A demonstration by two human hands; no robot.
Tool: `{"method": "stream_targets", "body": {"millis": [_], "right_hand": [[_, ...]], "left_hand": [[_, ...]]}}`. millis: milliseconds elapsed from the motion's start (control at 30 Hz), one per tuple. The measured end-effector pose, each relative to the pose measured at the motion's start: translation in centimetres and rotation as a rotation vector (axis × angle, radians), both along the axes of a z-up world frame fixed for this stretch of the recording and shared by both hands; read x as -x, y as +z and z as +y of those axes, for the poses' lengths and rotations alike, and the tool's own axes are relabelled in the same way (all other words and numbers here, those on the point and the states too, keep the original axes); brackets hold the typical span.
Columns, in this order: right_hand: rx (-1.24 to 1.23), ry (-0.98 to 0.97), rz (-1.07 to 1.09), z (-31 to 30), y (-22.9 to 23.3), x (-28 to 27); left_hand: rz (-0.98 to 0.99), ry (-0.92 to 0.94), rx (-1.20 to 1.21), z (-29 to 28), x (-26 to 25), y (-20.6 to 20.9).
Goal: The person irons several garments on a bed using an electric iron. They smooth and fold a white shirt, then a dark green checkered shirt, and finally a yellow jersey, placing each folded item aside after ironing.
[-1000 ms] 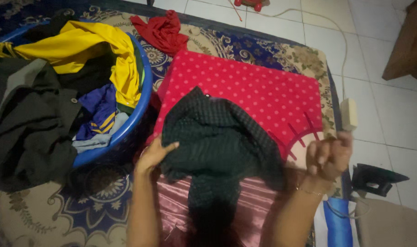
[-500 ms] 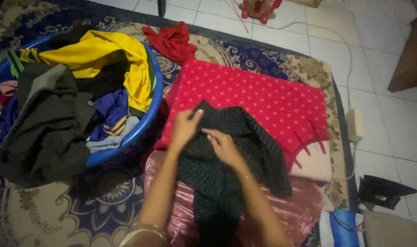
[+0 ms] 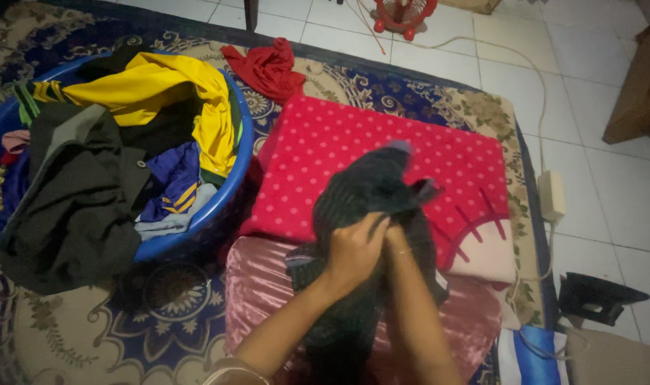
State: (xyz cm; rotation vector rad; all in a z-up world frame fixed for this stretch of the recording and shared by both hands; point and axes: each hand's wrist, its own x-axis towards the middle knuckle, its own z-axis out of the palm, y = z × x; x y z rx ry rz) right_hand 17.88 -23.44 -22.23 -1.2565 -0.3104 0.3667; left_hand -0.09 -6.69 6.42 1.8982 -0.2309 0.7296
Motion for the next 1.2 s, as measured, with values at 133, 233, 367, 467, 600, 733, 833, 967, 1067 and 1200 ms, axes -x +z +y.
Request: {"method": "stream_targets", "body": {"millis": [133,233,367,467,600,733,833,967,1067,1200], "right_hand": [[0.117,0.015,-0.031,-1.1,1.0,-1.6],[0.202,0.002,-0.091,-0.7,2.9,-3.0],[0.496,0.037,-0.226,2.2,7.5,-1.2],[0.94,0.141,-0.424,5.1,12.4,4.3],[0.884,-0.038,-0.403,2.5,22.6,9.5],[-0.192,-0.453,-0.243,0.8,30.6,11.8],[-0.162,-0.539,-0.379,1.3,32.9,13.9],[-0.241,-0.34,-0.582,0.6,33.6,15.7],[-0.085,-0.417,-0.589,-1.9,33.3,16.0],[0.782,-0.637,-0.534,-6.1,31.1,15.1]], "left_hand": [[0.19,0.071,0.089,0.2,0.1,0.9],[0.069,-0.071,0.164,-0.7,1.1,1.1],[0.216,-0.16,0.303,-1.0,1.1,0.9],[0.332,-0.034,0.444,3.2,-1.2,0.4],[0.221,0.327,0.274,13.0,-4.5,-1.5],[0.314,0.254,0.236,15.4,-6.4,-4.9],[0.226,0.364,0.06,14.6,-8.0,-6.4],[-0.002,0.616,-0.219,14.5,-7.9,-6.3],[-0.081,0.602,-0.22,13.3,-6.6,-4.7],[0.342,0.301,0.284,10.6,-4.2,-1.4]]}}
